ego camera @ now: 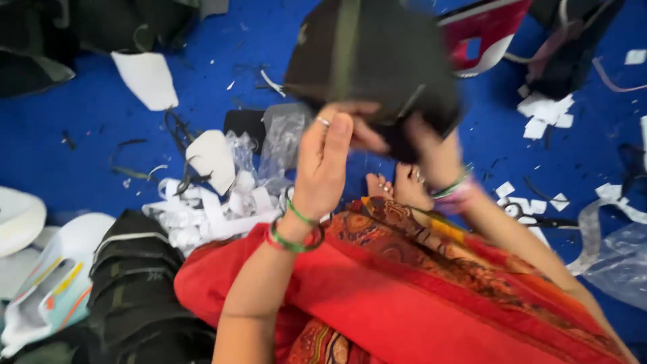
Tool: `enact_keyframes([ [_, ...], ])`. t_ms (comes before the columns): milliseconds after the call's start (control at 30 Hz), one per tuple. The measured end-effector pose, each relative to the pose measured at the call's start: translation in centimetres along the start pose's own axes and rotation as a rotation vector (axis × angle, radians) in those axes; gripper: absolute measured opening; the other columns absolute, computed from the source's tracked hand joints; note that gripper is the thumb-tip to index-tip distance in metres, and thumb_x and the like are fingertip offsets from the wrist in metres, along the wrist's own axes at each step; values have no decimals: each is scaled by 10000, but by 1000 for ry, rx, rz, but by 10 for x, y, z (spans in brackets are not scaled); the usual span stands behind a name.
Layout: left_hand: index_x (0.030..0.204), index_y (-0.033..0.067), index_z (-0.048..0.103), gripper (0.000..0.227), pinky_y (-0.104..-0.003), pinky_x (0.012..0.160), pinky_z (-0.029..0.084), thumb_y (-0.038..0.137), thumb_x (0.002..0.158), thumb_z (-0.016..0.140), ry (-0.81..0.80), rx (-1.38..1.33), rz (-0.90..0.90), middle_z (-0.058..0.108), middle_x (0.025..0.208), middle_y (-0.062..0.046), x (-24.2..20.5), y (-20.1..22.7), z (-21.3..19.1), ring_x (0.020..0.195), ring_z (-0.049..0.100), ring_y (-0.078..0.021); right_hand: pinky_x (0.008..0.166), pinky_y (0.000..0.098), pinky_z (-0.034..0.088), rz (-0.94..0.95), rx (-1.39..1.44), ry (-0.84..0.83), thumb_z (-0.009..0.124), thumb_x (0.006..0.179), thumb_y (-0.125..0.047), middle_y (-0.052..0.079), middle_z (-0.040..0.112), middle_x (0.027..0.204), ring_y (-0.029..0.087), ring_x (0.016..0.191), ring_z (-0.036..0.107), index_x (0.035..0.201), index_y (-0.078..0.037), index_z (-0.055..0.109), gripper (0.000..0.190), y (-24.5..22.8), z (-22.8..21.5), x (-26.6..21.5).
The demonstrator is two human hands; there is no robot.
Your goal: Ironing and applying labels to inner shoe components in a manufacturing setting.
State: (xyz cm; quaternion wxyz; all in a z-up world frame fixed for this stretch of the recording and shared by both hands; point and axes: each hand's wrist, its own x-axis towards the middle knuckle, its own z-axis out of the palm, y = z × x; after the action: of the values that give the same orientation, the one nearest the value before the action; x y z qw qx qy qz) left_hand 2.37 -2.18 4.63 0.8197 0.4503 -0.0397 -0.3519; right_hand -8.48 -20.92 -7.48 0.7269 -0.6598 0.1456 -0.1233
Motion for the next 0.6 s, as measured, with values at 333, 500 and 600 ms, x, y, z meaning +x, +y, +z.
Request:
enact_keyframes([
  [333, 1470, -85, 370, 770, -481, 1059, 421, 169, 857, 762, -222, 1258, 654, 635, 1223, -210, 22, -46, -7, 1090, 622, -392, 1189, 487, 433, 502, 1125, -131, 522, 1100, -398, 186, 596, 1464, 323, 1321, 603, 1477, 6, 514, 553, 32, -36, -25],
  [500, 1559, 103, 320, 668, -383, 874, 563, 175, 1030, 721, -250, 1559, 544, 663, 1255, -190, 14, -64, -11, 1008, 704, -340, 1120, 459, 470, 564, 1155, -49, 457, 1024, -533, 129, 653, 1373, 280, 1261, 637, 1451, -69, 551, 638, 28, -40, -65],
  [600, 1601, 123, 276, 691, -409, 694, 547, 170, 1029, 660, -281, 1427, 225, 609, 1014, -217, 49, -78, -20, 805, 669, -366, 1003, 438, 528, 597, 907, -64, 502, 1006, -509, 95, 700, 1224, 256, 1139, 667, 1356, -74, 629, 572, 79, -81, -97],
])
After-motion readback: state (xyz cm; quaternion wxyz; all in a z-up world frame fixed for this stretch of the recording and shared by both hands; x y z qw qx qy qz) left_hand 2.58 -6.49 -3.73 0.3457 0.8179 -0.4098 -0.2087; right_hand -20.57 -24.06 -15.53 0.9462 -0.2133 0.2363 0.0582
